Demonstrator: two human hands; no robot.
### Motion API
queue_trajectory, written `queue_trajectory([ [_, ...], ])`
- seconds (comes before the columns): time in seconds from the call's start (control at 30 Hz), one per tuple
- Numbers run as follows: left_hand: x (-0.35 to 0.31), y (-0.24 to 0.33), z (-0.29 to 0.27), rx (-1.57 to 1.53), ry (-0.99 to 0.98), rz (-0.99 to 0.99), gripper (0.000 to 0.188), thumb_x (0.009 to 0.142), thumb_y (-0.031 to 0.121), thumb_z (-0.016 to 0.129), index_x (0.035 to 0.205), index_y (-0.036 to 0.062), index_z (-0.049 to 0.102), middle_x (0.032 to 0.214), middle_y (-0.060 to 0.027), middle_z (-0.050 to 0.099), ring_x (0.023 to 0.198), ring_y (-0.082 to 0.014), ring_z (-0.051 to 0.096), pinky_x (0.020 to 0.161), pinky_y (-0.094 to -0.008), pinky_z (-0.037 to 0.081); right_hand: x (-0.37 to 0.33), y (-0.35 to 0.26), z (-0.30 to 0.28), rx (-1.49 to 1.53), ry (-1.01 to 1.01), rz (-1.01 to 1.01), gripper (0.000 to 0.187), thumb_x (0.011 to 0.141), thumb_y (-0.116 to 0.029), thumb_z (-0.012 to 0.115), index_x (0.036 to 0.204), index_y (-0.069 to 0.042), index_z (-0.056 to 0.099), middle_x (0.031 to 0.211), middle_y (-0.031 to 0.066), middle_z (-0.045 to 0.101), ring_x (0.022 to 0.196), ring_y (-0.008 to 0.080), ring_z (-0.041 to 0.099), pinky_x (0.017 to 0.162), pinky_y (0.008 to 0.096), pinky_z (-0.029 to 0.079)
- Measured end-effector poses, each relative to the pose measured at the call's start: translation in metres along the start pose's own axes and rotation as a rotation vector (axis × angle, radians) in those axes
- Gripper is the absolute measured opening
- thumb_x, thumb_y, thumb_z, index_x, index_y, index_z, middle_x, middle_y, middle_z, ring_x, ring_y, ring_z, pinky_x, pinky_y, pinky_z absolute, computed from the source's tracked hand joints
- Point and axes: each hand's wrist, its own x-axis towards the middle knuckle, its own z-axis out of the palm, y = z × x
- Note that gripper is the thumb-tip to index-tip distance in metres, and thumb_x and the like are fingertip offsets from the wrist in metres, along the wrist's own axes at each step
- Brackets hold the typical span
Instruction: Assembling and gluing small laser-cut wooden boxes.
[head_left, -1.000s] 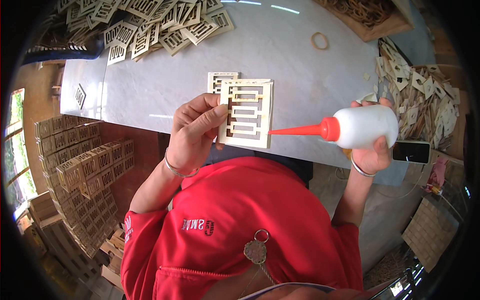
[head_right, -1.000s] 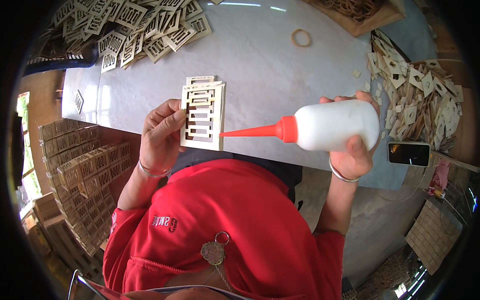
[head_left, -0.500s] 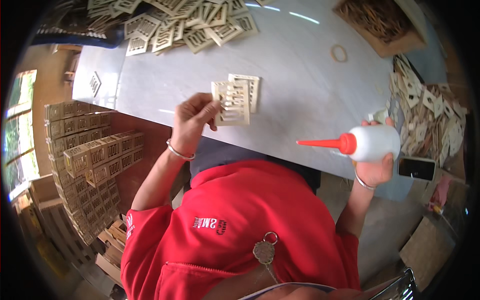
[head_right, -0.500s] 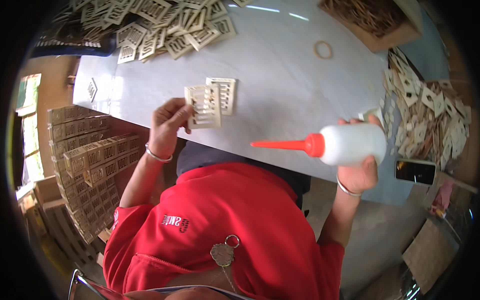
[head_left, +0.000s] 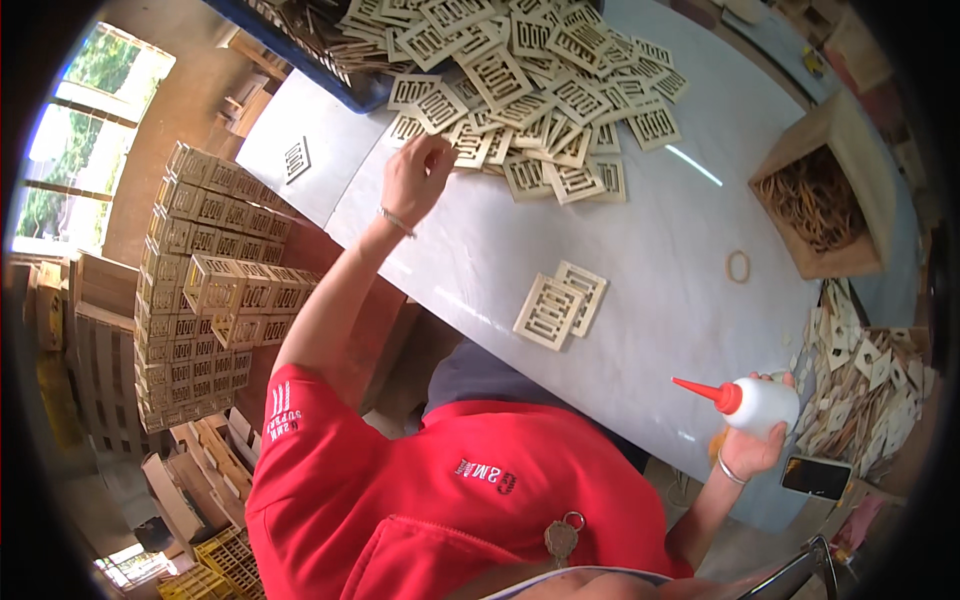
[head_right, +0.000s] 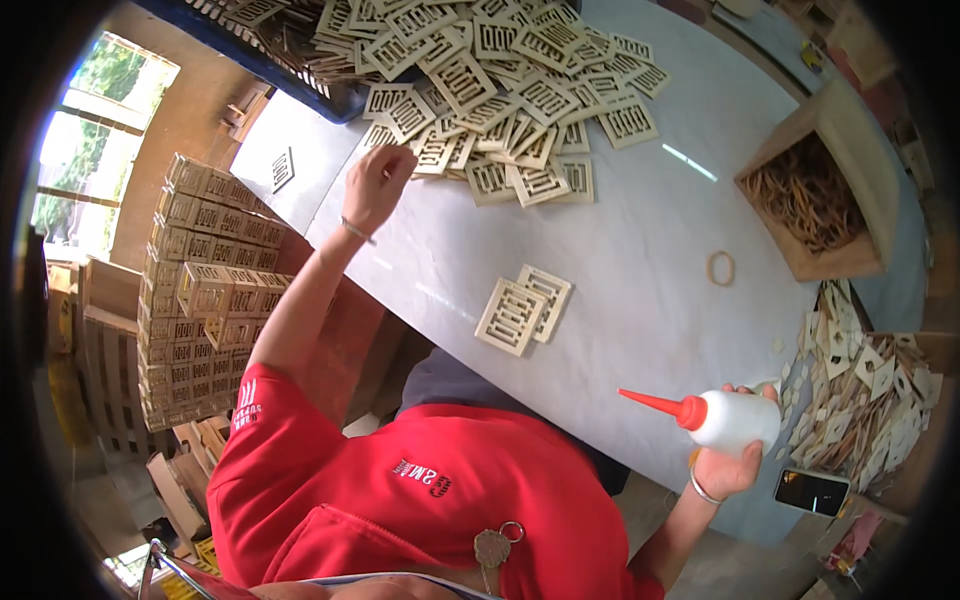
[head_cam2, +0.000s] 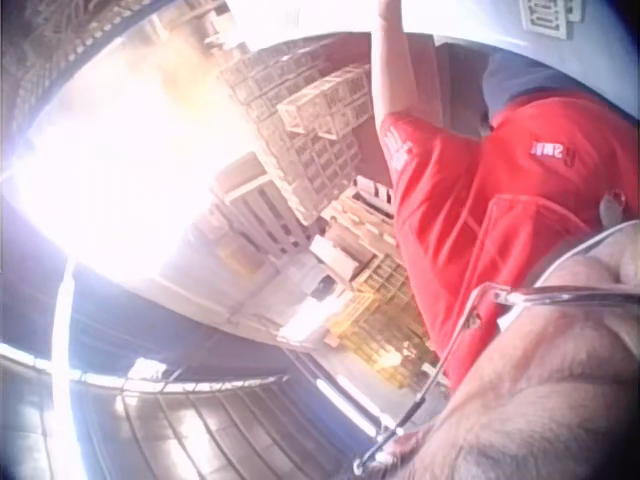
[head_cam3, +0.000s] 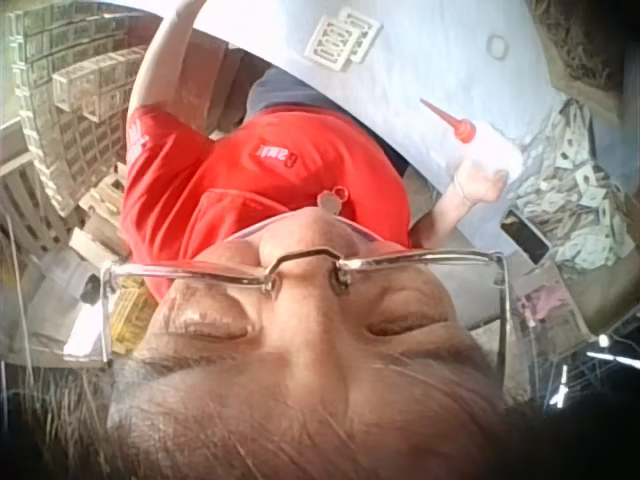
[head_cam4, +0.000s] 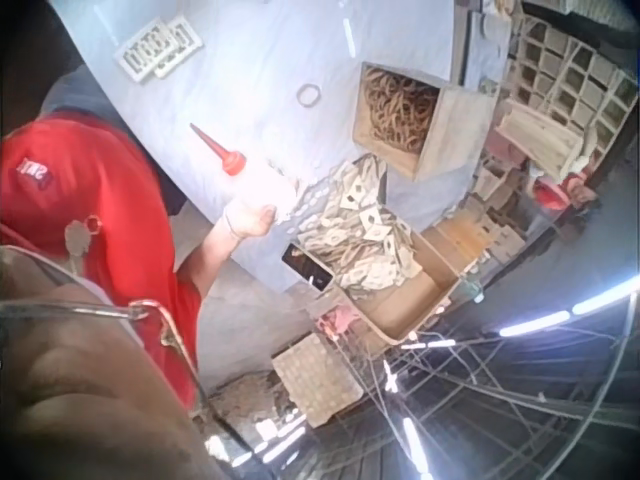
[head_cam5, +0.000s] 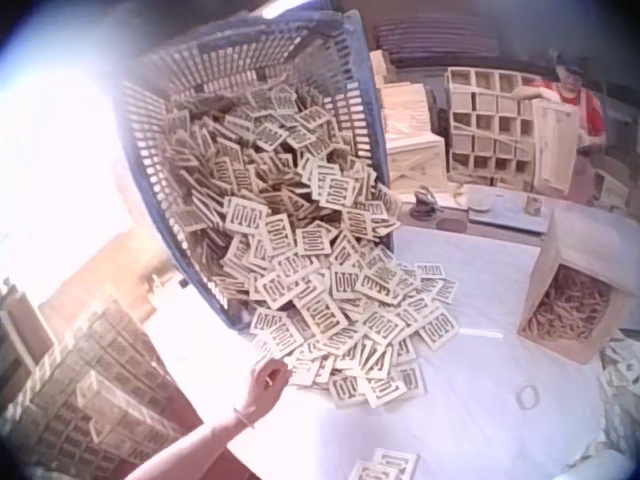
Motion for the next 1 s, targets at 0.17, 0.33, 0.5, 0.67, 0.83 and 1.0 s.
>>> queue_trajectory([
  [0.17, 0.074, -0.016, 0.021, 0.031, 0.084, -0.071, 0.023, 0.081, 0.029, 0.062, 0.082, 0.0056, 0.065, 0.073, -0.0133, 0.063, 0.068, -0.0254, 0.062, 0.063, -0.0361, 0.048, 0.008, 0.004, 0.011, -0.025, -0.002, 0.006, 0.075, 0.080, -0.035, 0.065, 0.137, 0.001, 0.031, 0.118, 0.0187, 0.052, 0.113, 0.0354, 0.049, 0.100, 0.0462, 0.037],
  [0.33, 0.101, -0.026, 0.054, 0.101, 0.038, -0.373, 0.040, 0.074, 0.040, 0.067, 0.089, 0.0023, 0.063, 0.087, -0.0150, 0.064, 0.080, -0.0324, 0.061, 0.072, -0.0389, 0.048, 0.009, 0.004, 0.017, -0.019, 0.031, -0.004, 0.073, 0.079, -0.034, 0.064, 0.136, 0.000, 0.033, 0.115, 0.0178, 0.055, 0.109, 0.0353, 0.052, 0.098, 0.0456, 0.039],
  [0.5, 0.094, 0.014, 0.023, 0.737, 0.082, 0.561, 0.026, 0.079, 0.009, 0.055, 0.104, 0.0077, 0.058, 0.107, -0.0070, 0.056, 0.096, -0.0226, 0.054, 0.082, -0.0346, 0.044, 0.001, -0.006, 0.012, -0.033, 0.065, 0.005, 0.072, 0.078, -0.033, 0.064, 0.135, -0.001, 0.033, 0.115, 0.0176, 0.055, 0.108, 0.0343, 0.053, 0.099, 0.0456, 0.039],
  [0.67, 0.124, 0.010, 0.042, 1.021, -0.257, 0.983, 0.043, 0.077, 0.014, 0.059, 0.120, 0.0093, 0.057, 0.134, -0.0036, 0.046, 0.108, -0.0164, 0.049, 0.088, -0.0299, 0.041, 0.000, 0.001, 0.010, -0.025, 0.083, -0.003, 0.073, 0.078, -0.033, 0.064, 0.135, -0.001, 0.033, 0.115, 0.0180, 0.055, 0.108, 0.0348, 0.052, 0.099, 0.0458, 0.039],
  [0.83, 0.129, 0.016, 0.053, 1.141, -0.461, 0.950, 0.028, 0.078, 0.018, 0.060, 0.104, 0.0118, 0.064, 0.127, -0.0021, 0.049, 0.112, -0.0151, 0.047, 0.090, -0.0287, 0.040, -0.006, -0.002, 0.016, 0.005, 0.058, -0.032, 0.074, 0.079, -0.034, 0.065, 0.135, -0.001, 0.032, 0.115, 0.0185, 0.054, 0.108, 0.0352, 0.052, 0.098, 0.0462, 0.039],
  [1.0, 0.120, 0.009, 0.020, 0.954, -0.313, 0.961, 0.014, 0.077, 0.018, 0.061, 0.089, 0.0135, 0.065, 0.105, -0.0007, 0.058, 0.106, -0.0161, 0.050, 0.086, -0.0289, 0.042, -0.018, -0.006, 0.004, 0.017, 0.051, -0.028, 0.075, 0.080, -0.034, 0.064, 0.137, -0.001, 0.030, 0.117, 0.0190, 0.052, 0.111, 0.0349, 0.049, 0.100, 0.0466, 0.037],
])
